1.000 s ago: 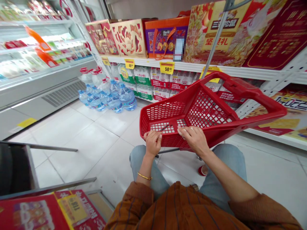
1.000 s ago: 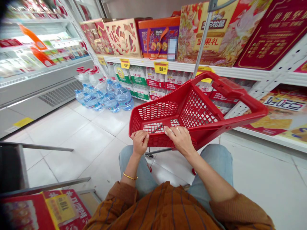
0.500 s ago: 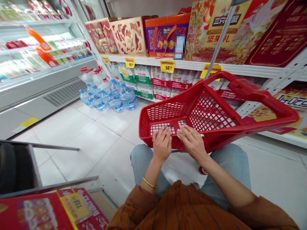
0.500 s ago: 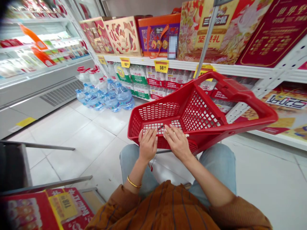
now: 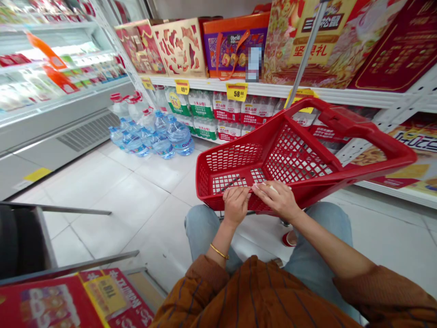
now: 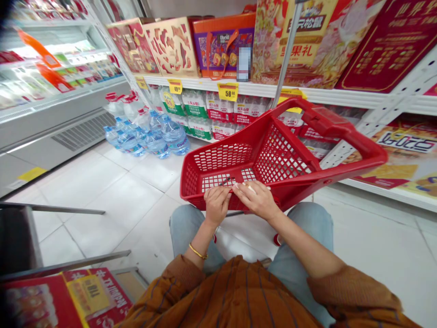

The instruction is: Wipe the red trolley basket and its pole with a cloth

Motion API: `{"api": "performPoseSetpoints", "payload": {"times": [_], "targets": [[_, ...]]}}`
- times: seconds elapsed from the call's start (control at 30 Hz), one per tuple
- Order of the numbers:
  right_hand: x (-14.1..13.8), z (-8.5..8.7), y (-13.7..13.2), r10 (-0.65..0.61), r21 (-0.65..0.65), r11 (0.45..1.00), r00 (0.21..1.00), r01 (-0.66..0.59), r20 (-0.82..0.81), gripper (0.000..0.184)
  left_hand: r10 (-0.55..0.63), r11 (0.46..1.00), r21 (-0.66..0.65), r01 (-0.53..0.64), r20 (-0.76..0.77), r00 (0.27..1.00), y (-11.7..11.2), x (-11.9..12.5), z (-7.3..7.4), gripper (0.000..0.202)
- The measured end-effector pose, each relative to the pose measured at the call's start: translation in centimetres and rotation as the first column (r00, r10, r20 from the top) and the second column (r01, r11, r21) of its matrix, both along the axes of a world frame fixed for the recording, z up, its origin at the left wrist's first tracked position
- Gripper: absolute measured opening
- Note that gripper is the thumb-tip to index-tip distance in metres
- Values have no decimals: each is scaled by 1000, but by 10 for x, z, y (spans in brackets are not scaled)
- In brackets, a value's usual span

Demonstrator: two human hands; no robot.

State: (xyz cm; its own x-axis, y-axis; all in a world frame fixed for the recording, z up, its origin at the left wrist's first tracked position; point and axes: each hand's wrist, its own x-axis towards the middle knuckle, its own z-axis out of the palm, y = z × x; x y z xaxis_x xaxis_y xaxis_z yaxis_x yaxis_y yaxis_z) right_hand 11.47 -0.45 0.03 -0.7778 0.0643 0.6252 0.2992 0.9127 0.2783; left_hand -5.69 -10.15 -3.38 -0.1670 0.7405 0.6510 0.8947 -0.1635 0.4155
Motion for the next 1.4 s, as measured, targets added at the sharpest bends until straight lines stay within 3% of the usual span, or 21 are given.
{"api": "performPoseSetpoints", "payload": {"times": [0.37, 0.6, 0.77, 1.13, 1.4], "targets": [[19, 8, 2, -78, -2, 997, 995, 78, -59, 41, 7, 1000, 29, -8, 52, 999, 1, -1, 4, 23], [-4, 1, -13, -62, -45, 997, 997, 60, -47, 36, 0, 999, 44, -2, 61, 998, 2, 0, 2, 25], [-13, -2, -10, -52, 5, 999, 997, 53, -63, 39, -2, 996, 91, -3, 51, 999, 3, -2, 0, 23], [-4, 7, -3, -81, 116, 990, 997, 83, -17, 27, 3, 996, 93, -5, 25, 1000, 2, -4, 0, 23], [19, 14, -1, -126, 46, 991, 992, 127, -33, 34, 12, 994, 111, -18, 49, 999, 1, -4, 3, 21]]}}
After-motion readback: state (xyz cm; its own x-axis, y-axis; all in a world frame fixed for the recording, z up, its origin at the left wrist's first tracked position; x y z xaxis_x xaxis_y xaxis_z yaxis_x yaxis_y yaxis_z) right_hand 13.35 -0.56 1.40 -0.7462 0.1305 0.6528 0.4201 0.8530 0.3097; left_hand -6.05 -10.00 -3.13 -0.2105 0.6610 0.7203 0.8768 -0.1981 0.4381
